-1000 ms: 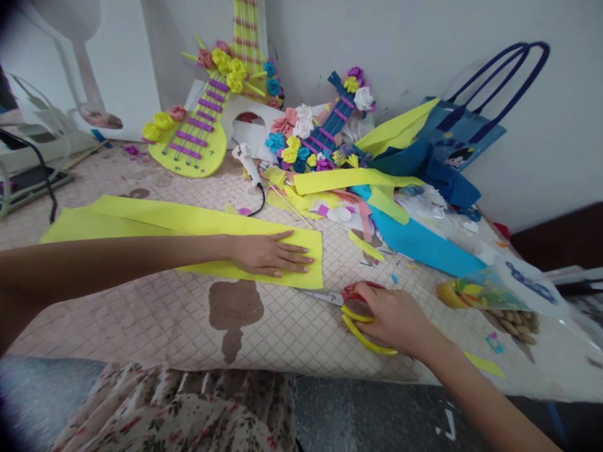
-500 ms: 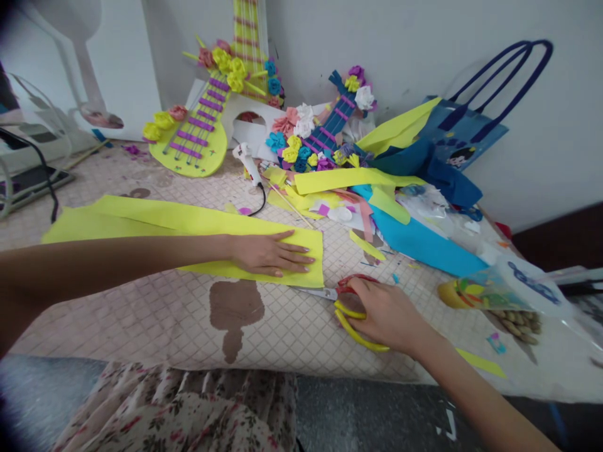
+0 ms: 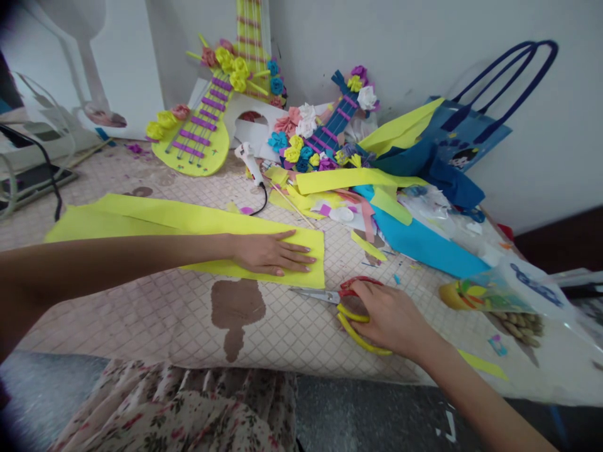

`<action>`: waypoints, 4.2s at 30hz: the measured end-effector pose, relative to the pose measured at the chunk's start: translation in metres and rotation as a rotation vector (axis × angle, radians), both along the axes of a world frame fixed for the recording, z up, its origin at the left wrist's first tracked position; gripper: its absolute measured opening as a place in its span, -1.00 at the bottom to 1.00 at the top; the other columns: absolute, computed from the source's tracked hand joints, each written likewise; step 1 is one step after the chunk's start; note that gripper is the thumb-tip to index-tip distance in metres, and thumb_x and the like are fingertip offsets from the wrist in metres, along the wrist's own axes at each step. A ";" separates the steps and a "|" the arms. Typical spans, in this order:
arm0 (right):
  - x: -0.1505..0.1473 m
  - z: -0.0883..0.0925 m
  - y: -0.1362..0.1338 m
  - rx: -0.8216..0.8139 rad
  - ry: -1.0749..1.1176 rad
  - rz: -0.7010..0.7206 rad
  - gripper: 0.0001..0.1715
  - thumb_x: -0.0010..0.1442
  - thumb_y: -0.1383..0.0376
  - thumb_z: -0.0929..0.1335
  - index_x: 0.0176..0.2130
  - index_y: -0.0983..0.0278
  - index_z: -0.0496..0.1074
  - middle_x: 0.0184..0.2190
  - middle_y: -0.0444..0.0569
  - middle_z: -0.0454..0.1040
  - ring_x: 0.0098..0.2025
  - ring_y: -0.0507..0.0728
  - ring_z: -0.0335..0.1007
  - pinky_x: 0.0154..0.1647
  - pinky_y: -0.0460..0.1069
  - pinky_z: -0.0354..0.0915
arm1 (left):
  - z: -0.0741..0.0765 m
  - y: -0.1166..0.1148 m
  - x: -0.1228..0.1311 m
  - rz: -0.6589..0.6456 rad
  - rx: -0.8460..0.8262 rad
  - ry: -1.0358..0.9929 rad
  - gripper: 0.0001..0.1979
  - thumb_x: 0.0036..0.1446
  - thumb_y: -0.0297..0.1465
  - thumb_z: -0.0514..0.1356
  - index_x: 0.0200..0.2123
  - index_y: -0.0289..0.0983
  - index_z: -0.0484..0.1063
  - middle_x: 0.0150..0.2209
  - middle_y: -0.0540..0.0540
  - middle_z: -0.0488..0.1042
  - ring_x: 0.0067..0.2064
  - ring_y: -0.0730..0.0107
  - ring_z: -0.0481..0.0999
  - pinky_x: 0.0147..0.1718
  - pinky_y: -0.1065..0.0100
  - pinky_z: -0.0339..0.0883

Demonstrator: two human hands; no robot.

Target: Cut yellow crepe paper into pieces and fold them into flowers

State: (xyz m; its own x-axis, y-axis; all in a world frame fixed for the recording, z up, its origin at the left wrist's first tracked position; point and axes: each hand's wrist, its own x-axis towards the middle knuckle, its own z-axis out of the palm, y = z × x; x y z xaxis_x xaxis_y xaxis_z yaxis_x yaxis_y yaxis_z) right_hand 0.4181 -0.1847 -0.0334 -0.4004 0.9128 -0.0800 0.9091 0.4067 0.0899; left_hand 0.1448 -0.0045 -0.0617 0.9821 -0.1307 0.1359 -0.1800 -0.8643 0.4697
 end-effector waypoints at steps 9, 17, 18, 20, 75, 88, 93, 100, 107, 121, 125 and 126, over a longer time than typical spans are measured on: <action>-0.015 0.006 0.007 -0.029 0.038 -0.039 -0.67 0.10 0.09 0.32 -0.17 0.21 0.30 -0.29 -0.03 0.54 -0.28 0.20 0.49 -0.37 0.01 0.27 | 0.001 -0.001 0.001 -0.006 0.034 0.067 -0.50 0.28 -0.23 -0.12 0.28 0.01 -0.01 0.32 0.10 0.00 0.35 0.36 -0.12 0.26 0.15 -0.65; -0.014 0.002 0.008 -0.028 0.048 0.007 -0.65 0.10 0.10 0.31 -0.14 0.21 0.30 -0.29 -0.04 0.55 -0.30 0.19 0.50 -0.41 -0.01 0.24 | 0.001 -0.001 0.000 0.000 0.027 0.047 -0.50 0.27 -0.26 -0.10 0.27 0.01 0.00 0.31 0.11 0.01 0.35 0.37 -0.11 0.26 0.15 -0.63; -0.013 0.001 0.008 -0.027 0.042 0.013 -0.65 0.10 0.10 0.31 -0.14 0.21 0.30 -0.31 -0.04 0.55 -0.32 0.18 0.50 -0.43 -0.02 0.23 | 0.001 -0.001 0.000 0.007 0.014 0.039 -0.51 0.27 -0.26 -0.08 0.26 0.03 0.02 0.30 0.12 0.03 0.34 0.37 -0.08 0.27 0.16 -0.61; -0.010 -0.001 0.006 -0.028 0.019 0.018 -0.66 0.11 0.10 0.31 -0.15 0.22 0.30 -0.37 -0.05 0.55 -0.35 0.18 0.50 -0.46 -0.03 0.20 | 0.000 -0.001 0.000 0.014 -0.007 0.022 -0.52 0.26 -0.26 -0.05 0.25 0.05 0.06 0.29 0.13 0.07 0.33 0.37 -0.05 0.27 0.16 -0.59; -0.042 0.005 0.012 -0.101 0.001 -0.049 -0.63 0.13 0.03 0.31 -0.16 0.20 0.28 -0.34 -0.07 0.55 -0.35 0.20 0.50 -0.46 -0.02 0.17 | -0.001 -0.001 -0.001 -0.011 0.073 -0.002 -0.50 0.28 -0.25 -0.12 0.28 -0.02 -0.01 0.31 0.08 0.02 0.34 0.35 -0.08 0.26 0.15 -0.61; -0.058 0.013 0.014 -0.109 0.008 -0.127 -0.66 0.14 0.05 0.28 -0.18 0.21 0.29 -0.33 -0.04 0.55 -0.33 0.21 0.49 -0.42 0.00 0.18 | 0.005 -0.005 -0.001 0.033 0.008 0.102 -0.50 0.27 -0.26 -0.10 0.27 -0.03 0.04 0.31 0.12 -0.01 0.35 0.41 -0.14 0.25 0.21 -0.66; -0.062 0.012 0.016 -0.107 -0.002 -0.121 -0.68 0.14 0.05 0.28 -0.21 0.21 0.28 -0.36 -0.06 0.55 -0.34 0.21 0.49 -0.44 0.00 0.15 | 0.005 -0.005 -0.001 0.036 0.004 0.107 -0.51 0.26 -0.27 -0.10 0.26 -0.03 0.05 0.31 0.13 -0.01 0.35 0.41 -0.14 0.25 0.21 -0.67; -0.061 0.007 0.017 -0.101 0.022 -0.086 -0.66 0.12 0.05 0.31 -0.19 0.21 0.28 -0.36 -0.07 0.54 -0.33 0.21 0.49 -0.44 -0.01 0.16 | 0.002 -0.004 -0.001 0.016 0.027 0.025 -0.52 0.27 -0.27 -0.10 0.26 -0.03 0.07 0.30 0.10 0.04 0.34 0.37 -0.08 0.26 0.15 -0.61; -0.055 0.002 0.014 -0.052 0.003 -0.031 -0.66 0.10 0.06 0.32 -0.20 0.22 0.28 -0.40 -0.06 0.54 -0.40 0.19 0.49 -0.50 -0.03 0.12 | 0.004 -0.004 -0.001 0.035 0.017 0.085 -0.51 0.26 -0.26 -0.09 0.26 -0.01 0.06 0.31 0.13 0.01 0.35 0.39 -0.12 0.26 0.17 -0.65; -0.075 0.013 0.018 -0.086 0.030 -0.080 -0.68 0.12 0.08 0.29 -0.20 0.24 0.28 -0.38 -0.02 0.53 -0.36 0.20 0.47 -0.44 -0.01 0.13 | 0.002 -0.004 -0.002 0.033 -0.051 -0.035 -0.54 0.23 -0.29 0.00 0.20 0.03 0.17 0.25 0.10 0.16 0.32 0.36 0.00 0.27 0.18 -0.54; -0.078 0.012 0.020 -0.088 0.028 -0.067 -0.66 0.12 0.06 0.29 -0.21 0.24 0.28 -0.40 -0.03 0.52 -0.39 0.19 0.47 -0.45 -0.02 0.12 | -0.001 -0.003 -0.002 0.026 -0.032 -0.041 -0.54 0.24 -0.28 -0.03 0.21 0.02 0.17 0.26 0.09 0.14 0.32 0.35 -0.01 0.27 0.15 -0.54; -0.078 0.012 0.021 -0.083 0.029 -0.057 -0.67 0.13 0.06 0.29 -0.22 0.25 0.28 -0.41 -0.02 0.52 -0.39 0.18 0.47 -0.45 -0.02 0.12 | -0.001 -0.002 -0.002 0.022 -0.031 -0.030 -0.54 0.24 -0.28 -0.04 0.21 0.01 0.16 0.27 0.08 0.12 0.33 0.35 -0.02 0.27 0.15 -0.56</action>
State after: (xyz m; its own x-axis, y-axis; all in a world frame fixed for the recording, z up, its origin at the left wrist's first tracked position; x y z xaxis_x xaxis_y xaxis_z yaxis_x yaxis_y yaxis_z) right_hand 0.3406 -0.1637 -0.0219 -0.3510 0.9250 -0.1455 0.9328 0.3589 0.0315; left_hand 0.1433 -0.0069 -0.0628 0.9802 -0.1040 0.1687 -0.1750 -0.8536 0.4906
